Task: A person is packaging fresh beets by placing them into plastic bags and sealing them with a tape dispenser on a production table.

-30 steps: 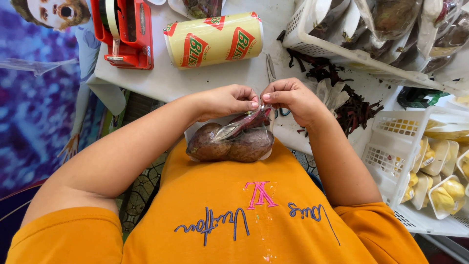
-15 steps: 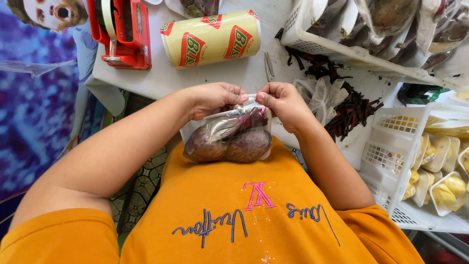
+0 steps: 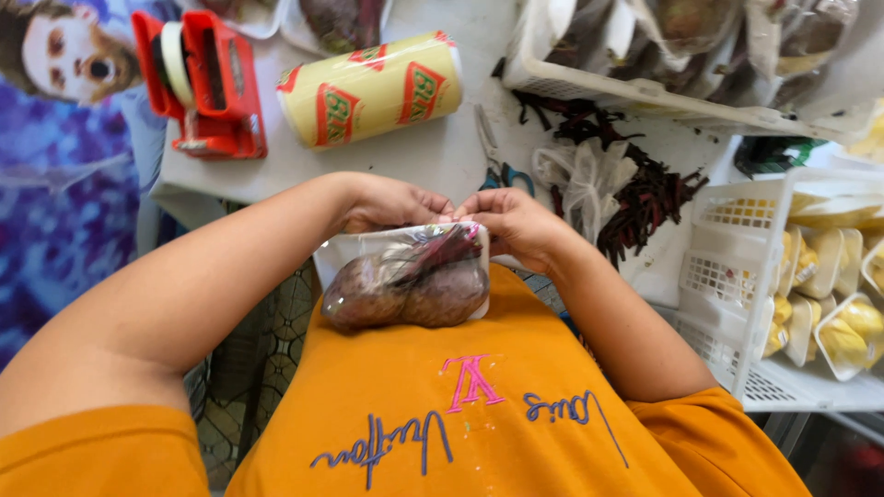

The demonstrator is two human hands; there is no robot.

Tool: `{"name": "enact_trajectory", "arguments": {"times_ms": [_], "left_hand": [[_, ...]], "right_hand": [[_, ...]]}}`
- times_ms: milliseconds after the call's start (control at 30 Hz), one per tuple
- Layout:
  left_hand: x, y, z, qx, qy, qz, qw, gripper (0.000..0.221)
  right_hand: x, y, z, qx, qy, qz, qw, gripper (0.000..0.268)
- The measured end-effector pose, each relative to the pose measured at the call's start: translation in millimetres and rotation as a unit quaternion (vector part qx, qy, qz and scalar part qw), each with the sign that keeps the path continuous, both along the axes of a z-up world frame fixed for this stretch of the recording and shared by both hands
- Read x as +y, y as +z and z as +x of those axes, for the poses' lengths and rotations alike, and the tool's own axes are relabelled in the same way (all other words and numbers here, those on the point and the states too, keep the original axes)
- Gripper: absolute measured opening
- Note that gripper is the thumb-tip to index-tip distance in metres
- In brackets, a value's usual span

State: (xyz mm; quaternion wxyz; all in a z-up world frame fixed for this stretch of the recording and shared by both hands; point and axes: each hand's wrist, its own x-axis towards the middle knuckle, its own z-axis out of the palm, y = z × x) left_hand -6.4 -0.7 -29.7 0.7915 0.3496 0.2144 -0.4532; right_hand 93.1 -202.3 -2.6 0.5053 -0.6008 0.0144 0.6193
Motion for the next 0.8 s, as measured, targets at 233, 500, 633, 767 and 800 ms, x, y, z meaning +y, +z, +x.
{"name": "enact_trajectory", "arguments": {"times_ms": [233, 500, 633, 767, 800], "left_hand": [[-3, 14, 4, -0.016, -0.021, -0.022, 0.999, 0.015], [-3, -11, 0, -0.01, -0.026, -0.014, 1.0, 0.02], [-8, -15, -1, 0.005, -0.03, 0.024, 0.999, 0.034], [-7, -11, 0, 0.036, -0.048, 0.049, 0.997, 0.045], [-3, -21, 0, 0.037, -0.062, 0.07, 0.995, 0.047]], "right_hand": [[-14, -21, -21, 0.052, -0.089, 0.058, 0.993, 0.011], [-14, -7, -47, -0.055, -0.16, 0.116, 0.979, 0.03], [-11, -6, -62, -0.094, -0.161, 0.155, 0.97, 0.023], [-10, 11, -66, -0.046, -0.176, 0.138, 0.974, 0.028], [-7, 20, -68, -0.028, -0.189, 0.118, 0.974, 0.03]]}}
